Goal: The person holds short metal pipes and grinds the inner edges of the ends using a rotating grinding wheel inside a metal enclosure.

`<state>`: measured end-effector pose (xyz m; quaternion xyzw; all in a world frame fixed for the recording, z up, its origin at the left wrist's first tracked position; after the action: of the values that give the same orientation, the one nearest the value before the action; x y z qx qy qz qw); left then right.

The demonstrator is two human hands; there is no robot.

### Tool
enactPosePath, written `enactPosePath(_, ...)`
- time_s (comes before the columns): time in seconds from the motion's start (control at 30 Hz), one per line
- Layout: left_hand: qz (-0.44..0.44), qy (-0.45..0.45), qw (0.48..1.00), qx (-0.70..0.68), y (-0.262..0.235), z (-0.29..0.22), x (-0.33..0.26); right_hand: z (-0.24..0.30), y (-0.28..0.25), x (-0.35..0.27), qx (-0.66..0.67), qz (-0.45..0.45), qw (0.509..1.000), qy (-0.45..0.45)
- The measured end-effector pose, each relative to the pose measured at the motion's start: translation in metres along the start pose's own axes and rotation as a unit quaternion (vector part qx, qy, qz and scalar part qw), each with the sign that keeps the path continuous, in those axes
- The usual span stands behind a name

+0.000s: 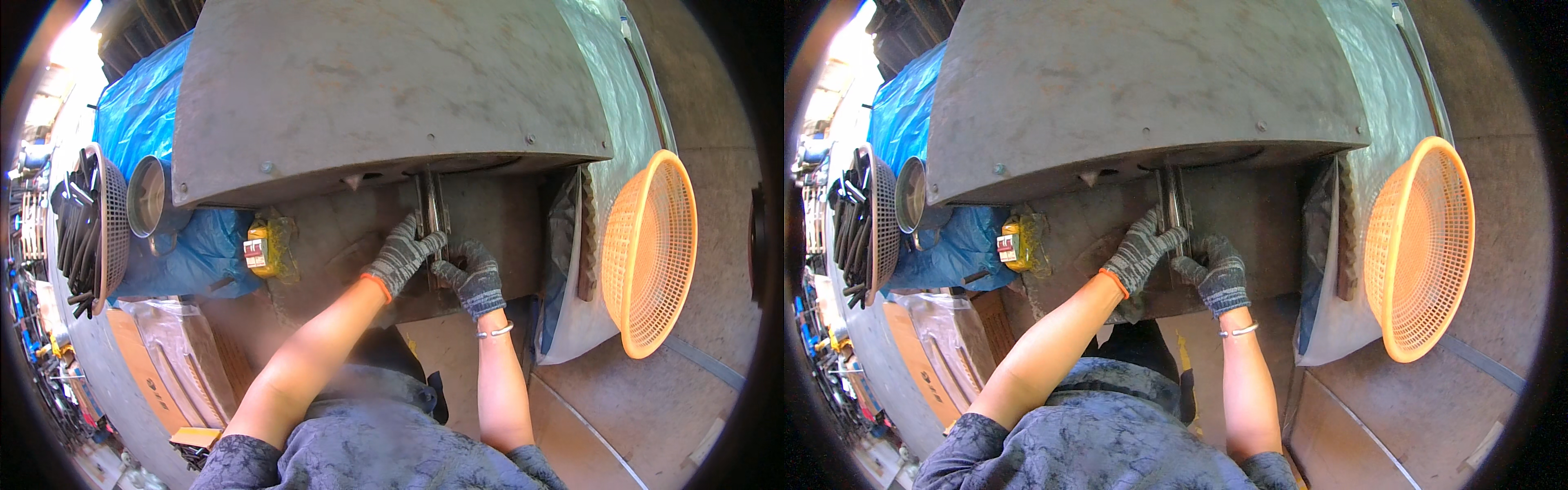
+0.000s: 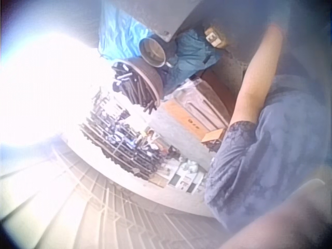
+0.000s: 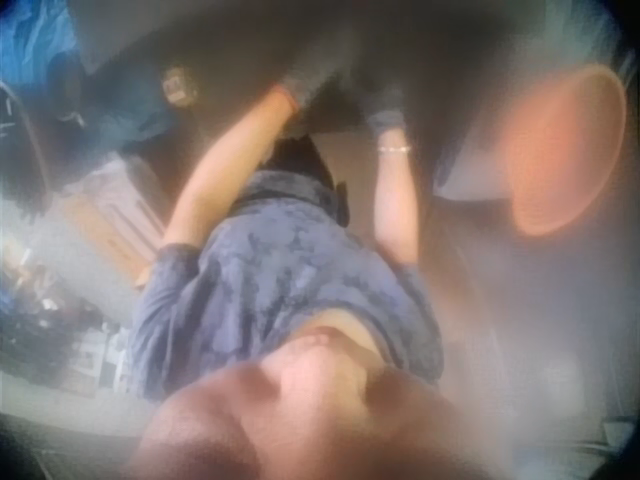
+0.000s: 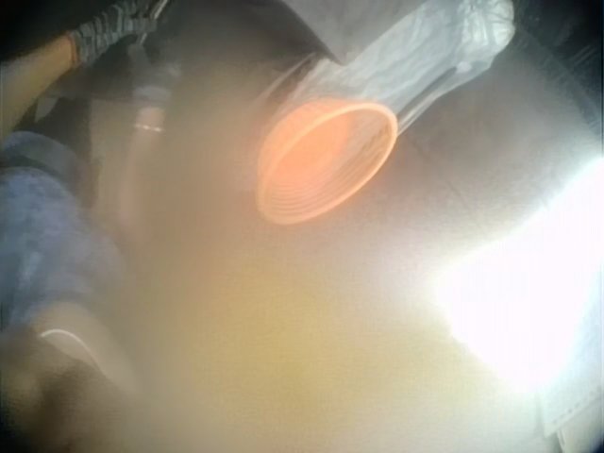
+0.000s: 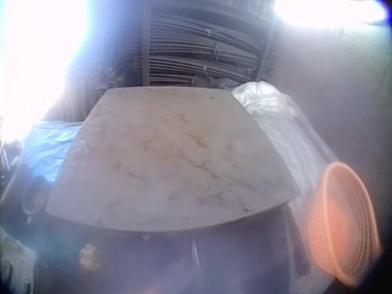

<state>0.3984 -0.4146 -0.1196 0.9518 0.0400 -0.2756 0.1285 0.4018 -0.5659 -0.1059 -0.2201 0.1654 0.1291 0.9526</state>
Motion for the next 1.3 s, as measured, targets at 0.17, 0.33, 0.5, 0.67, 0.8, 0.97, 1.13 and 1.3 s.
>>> enactPosePath(0.17, 0.003, 0.011, 1.000, 0.008, -0.001, 0.004, 0.004, 0.018, 0.000, -0.003, -0.046, -0.039, 0.996, -0.072)
enactPosePath(0.33, -0.006, 0.009, 1.000, -0.004, 0.001, -0.008, -0.003, 0.024, 0.001, -0.006, -0.068, -0.059, 0.990, -0.106)
enactPosePath(0.5, -0.007, 0.015, 1.000, -0.001, 0.000, -0.002, 0.001, 0.019, 0.005, -0.006, -0.086, -0.073, 0.989, -0.095)
enactPosePath(0.67, 0.002, 0.049, 0.999, -0.006, 0.002, -0.004, 0.000, 0.012, 0.006, -0.003, -0.090, -0.064, 0.991, -0.079)
enactPosePath(0.8, -0.016, 0.069, 0.997, 0.040, 0.002, -0.006, -0.003, 0.016, -0.003, -0.005, -0.032, -0.012, 0.995, -0.089)
enactPosePath(0.97, 0.010, 0.053, 0.998, 0.021, 0.000, 0.006, 0.006, 0.007, 0.000, 0.001, -0.001, 0.018, 0.998, -0.054)
enactPosePath(1.13, 0.011, 0.050, 0.999, 0.016, 0.001, 0.003, 0.005, 0.001, 0.000, 0.002, -0.046, -0.006, 0.997, -0.054)
enactPosePath(1.3, -0.004, 0.071, 0.997, 0.037, 0.000, -0.001, 0.003, 0.045, -0.011, -0.016, -0.116, -0.093, 0.965, -0.215)
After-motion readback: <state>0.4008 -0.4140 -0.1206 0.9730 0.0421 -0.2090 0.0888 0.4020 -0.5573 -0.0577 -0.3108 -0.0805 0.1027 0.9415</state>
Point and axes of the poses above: each hand's wrist, its own x-axis towards the middle knuckle, its own y-axis out of the palm, z = x × y, the point moved 6 cm from there along x, towards the middle knuckle, and after that the axes turned 3 degrees about -z, right-handed, at the moved point
